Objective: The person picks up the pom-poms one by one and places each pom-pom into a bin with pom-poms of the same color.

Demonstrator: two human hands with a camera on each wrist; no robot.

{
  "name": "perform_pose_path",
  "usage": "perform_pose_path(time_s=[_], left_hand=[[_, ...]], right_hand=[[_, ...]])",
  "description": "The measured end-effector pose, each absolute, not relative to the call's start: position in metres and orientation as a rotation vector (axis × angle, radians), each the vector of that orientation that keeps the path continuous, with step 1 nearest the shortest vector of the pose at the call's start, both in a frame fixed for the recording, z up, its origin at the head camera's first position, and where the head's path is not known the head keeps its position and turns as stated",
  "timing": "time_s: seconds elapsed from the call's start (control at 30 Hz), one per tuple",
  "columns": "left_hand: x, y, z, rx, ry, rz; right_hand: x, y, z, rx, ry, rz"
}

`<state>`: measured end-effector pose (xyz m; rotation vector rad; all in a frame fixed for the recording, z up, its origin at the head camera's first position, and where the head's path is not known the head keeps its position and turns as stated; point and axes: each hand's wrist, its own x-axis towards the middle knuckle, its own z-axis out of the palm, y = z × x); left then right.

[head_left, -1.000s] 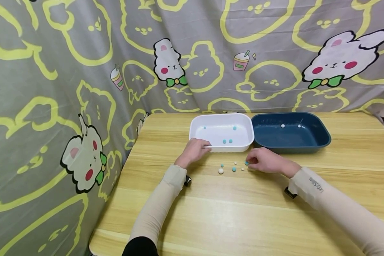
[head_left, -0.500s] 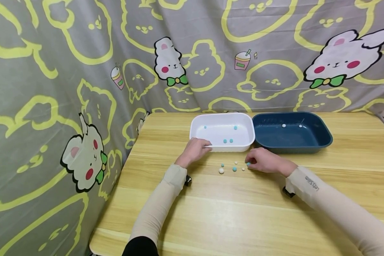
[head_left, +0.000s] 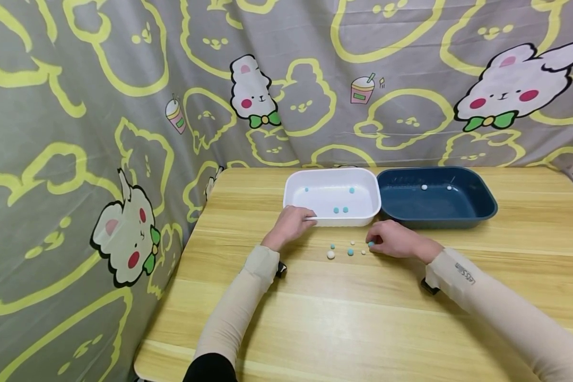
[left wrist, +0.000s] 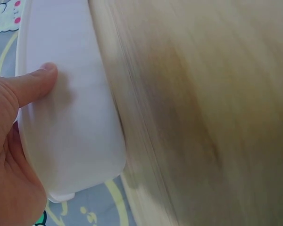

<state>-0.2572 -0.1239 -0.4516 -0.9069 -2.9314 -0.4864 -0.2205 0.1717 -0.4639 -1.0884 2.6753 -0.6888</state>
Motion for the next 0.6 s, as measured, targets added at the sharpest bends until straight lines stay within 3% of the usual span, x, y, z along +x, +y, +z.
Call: perform_pose_path(time_s=[0.6], left_hand=[[-0.2575, -0.1235, -0.4511, -0.887, -2.955, -0.470]], right_hand=[[-0.2190, 0.1716, -0.4612, -1.019, 2.724, -0.766]])
